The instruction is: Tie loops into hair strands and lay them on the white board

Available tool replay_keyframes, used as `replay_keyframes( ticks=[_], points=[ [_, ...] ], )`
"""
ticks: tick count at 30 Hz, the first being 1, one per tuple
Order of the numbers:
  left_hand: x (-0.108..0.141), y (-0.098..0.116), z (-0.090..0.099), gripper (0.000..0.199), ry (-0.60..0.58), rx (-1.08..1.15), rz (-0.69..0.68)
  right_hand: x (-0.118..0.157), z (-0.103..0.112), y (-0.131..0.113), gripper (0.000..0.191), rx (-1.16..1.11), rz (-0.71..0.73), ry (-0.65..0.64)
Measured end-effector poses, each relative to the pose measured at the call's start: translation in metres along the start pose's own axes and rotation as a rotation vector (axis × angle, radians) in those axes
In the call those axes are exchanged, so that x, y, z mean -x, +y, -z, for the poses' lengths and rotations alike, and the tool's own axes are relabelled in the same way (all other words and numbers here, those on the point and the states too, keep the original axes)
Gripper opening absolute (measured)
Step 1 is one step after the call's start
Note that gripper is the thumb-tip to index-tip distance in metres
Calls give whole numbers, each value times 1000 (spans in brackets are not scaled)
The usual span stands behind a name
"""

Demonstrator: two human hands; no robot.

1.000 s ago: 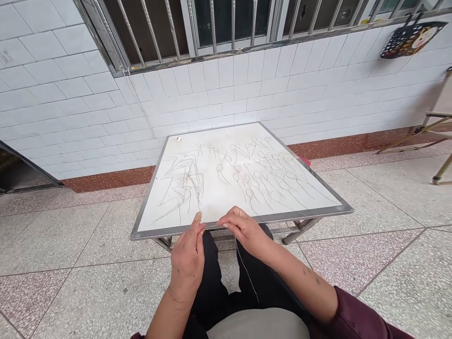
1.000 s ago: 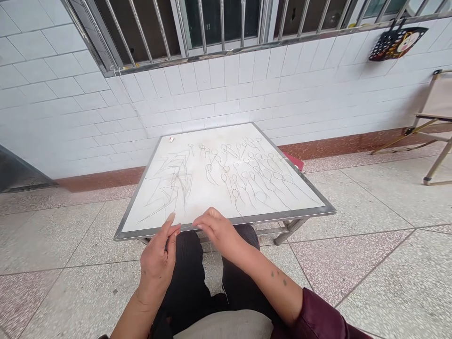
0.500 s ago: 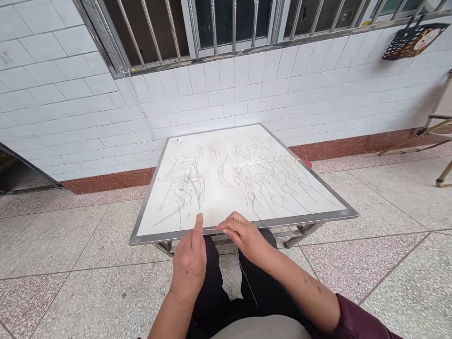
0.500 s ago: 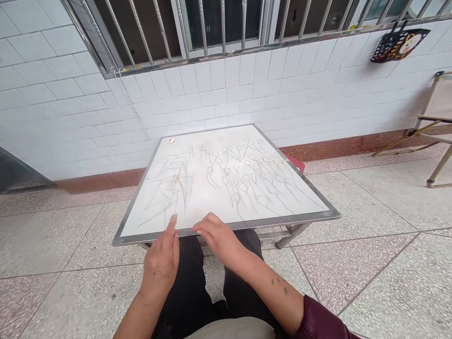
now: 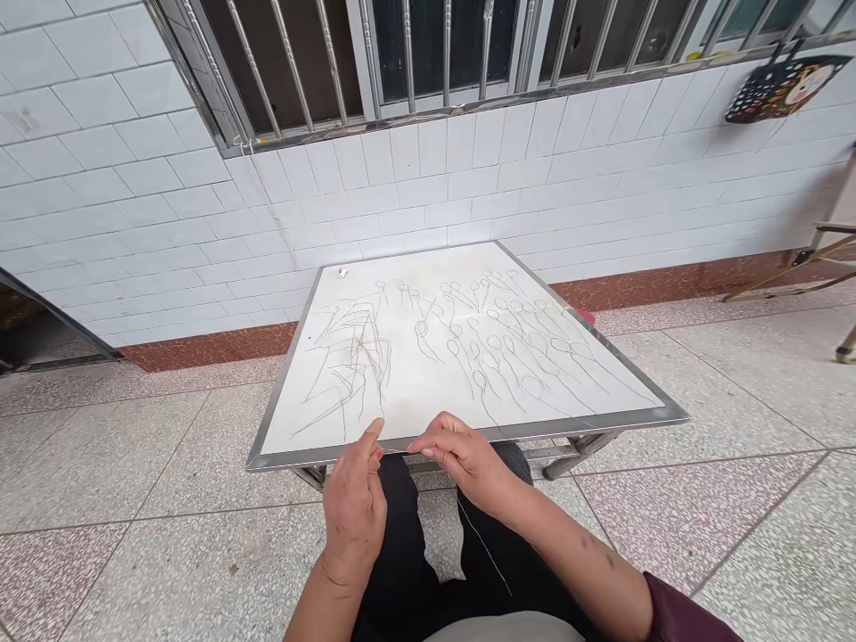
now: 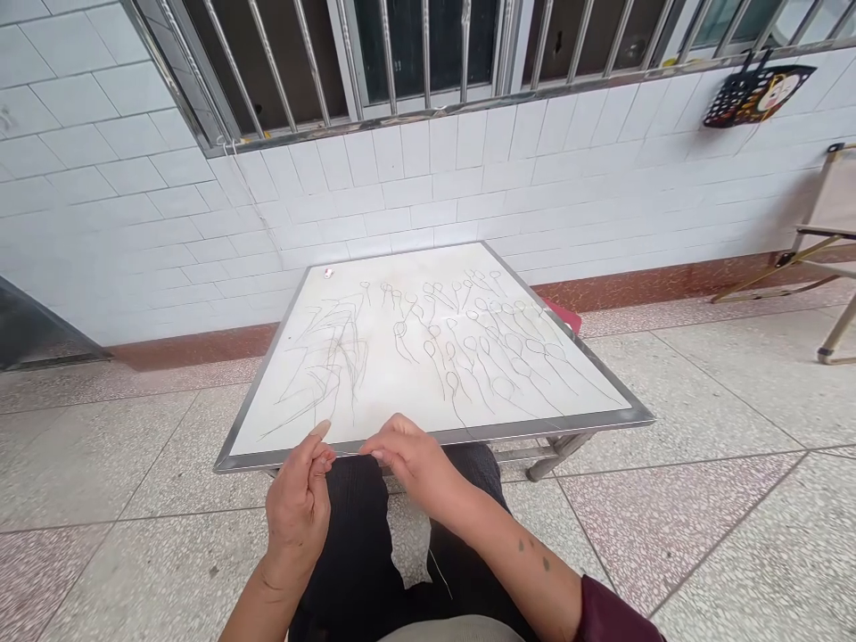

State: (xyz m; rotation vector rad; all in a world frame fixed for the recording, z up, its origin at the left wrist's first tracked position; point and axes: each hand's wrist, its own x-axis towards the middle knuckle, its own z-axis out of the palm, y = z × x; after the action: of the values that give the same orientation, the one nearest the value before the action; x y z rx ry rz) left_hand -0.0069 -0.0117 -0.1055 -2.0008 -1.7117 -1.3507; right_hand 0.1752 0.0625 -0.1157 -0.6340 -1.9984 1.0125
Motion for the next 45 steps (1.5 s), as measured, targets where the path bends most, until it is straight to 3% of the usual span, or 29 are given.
replay_keyframes(
  ticks=[7,12,21,26,31,38,45],
  points=[
    [-6,-7,15,62,-171,9,-227,2,8,-1,28,-3,52,-37],
    [-8,-7,23,65,-259,40,-285,1,12,-3,28,-9,41,-86],
    [-1,1,11,42,-121,47,100,-3,2,-1,26,45,-73,40],
    [-1,0,7,39,-74,148,318,-5,1,-2,25,37,-107,36],
    [-4,1,8,37,-90,177,367,-9,0,-3,25,16,-133,48],
    [-5,11,4,39,-129,187,349,-18,-4,2,17,-63,-254,255],
    [-10,15,6,43,-87,217,440,-13,-8,5,12,-222,-290,257]
  ],
)
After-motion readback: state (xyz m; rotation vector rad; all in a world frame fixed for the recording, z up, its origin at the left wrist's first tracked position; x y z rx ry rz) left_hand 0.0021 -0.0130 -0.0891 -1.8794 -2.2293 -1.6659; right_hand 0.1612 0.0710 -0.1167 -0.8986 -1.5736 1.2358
